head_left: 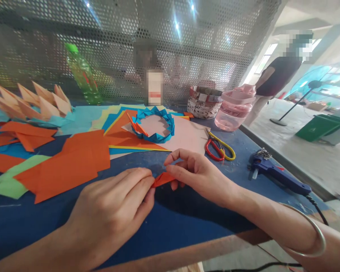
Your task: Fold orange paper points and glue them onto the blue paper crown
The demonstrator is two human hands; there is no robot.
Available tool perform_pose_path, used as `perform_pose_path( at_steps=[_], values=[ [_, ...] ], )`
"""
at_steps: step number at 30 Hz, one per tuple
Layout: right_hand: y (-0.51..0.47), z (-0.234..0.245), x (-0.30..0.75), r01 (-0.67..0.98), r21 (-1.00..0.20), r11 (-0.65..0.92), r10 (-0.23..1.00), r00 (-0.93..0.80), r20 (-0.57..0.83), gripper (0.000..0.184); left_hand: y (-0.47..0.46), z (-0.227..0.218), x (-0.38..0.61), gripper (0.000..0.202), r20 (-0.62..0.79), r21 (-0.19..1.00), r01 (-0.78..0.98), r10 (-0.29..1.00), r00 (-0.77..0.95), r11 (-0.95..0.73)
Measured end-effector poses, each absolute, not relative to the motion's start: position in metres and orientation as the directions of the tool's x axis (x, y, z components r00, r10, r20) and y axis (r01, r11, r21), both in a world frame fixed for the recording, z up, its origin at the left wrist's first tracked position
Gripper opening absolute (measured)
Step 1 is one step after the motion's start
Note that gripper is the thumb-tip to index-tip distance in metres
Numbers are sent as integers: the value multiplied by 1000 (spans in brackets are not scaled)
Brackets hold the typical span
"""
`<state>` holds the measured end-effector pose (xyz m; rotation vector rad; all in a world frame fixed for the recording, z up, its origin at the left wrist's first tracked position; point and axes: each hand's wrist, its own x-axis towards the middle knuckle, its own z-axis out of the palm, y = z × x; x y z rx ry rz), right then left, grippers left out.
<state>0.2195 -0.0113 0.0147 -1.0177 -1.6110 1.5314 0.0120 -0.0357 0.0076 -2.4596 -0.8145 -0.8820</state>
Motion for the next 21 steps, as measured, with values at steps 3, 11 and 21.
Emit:
perform_pose_path(
  at_steps=[3, 11, 21],
  values=[
    [-13, 16, 221, 35, -999, 22, 890, -456, 4, 30, -31, 7, 11, 16, 666, 46, 670, 523, 532, -741],
    [-9, 10, 219, 165, -983, 74, 884, -468, -12, 20, -6, 17, 9, 35, -31, 918, 390, 965, 260, -76],
    [-14, 8, 217, 302, -939, 164, 823, -567, -38, 30, -7, 10, 5, 36, -50, 959, 279, 945, 323, -44]
  ],
)
